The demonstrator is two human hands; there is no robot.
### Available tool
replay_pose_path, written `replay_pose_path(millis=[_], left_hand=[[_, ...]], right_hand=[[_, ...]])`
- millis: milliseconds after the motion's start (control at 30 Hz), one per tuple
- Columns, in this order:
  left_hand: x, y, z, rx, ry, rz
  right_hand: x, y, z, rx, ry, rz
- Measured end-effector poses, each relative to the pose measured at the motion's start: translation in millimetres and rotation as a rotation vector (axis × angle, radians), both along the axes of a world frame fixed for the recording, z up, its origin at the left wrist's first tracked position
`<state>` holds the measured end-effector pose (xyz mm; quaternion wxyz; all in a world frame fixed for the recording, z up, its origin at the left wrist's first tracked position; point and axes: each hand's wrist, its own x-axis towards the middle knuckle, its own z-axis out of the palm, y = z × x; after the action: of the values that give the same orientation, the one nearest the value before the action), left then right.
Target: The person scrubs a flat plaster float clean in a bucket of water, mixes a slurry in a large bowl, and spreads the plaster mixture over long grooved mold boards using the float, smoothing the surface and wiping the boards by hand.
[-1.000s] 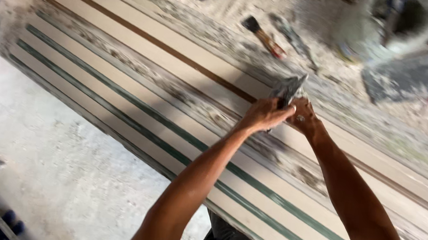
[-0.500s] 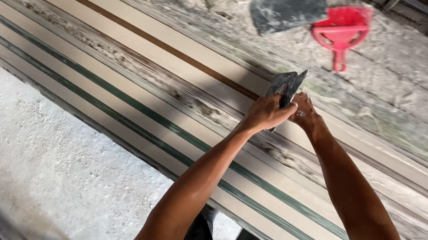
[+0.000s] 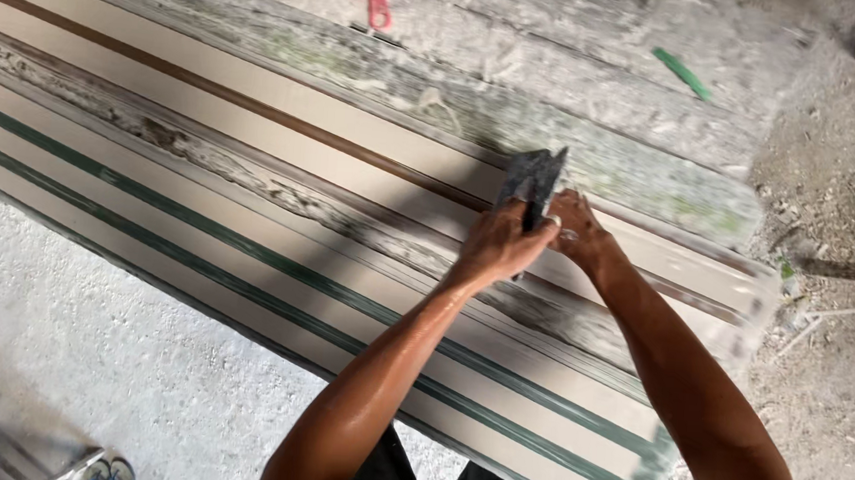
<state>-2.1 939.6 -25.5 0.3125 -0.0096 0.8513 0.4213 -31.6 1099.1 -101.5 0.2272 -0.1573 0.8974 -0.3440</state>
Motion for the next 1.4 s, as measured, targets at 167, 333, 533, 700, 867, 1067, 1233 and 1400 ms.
replay_pose_path(millis=[167,333,533,700,867,1067,1233,1400], left_hand=[[56,132,-1,0.043,0.272,-0.098],[114,254,15,0.244,0.021,-0.114],[182,359,14,0.398,0.032,-0.341],[243,372,11,0.36,0.008,-0.591],[261,333,25,0.373,0.509,-0.611],[216,201,57,0.69,-0.254,-0.669],[188,4,92,0.746,-0.431,-0.233],[198,-224,79,0.794,-0.494,0.356]], right_hand=[[70,133,4,-0.01,-0.046,-0.132],[150,264,-4,-0.079,-0.092,-0.361],[271,311,-29,-0.516,-0.08,-0.946],[333,278,-44,-1.163,-0.02,-1.334],[325,314,-23,-1.623,0.071,-1.267],[266,326,45,-1.939,0.068,-1.062],[210,240,97,-2.094,-0.095,-0.903],[168,78,90,-2.219,-0.452,-0.838]])
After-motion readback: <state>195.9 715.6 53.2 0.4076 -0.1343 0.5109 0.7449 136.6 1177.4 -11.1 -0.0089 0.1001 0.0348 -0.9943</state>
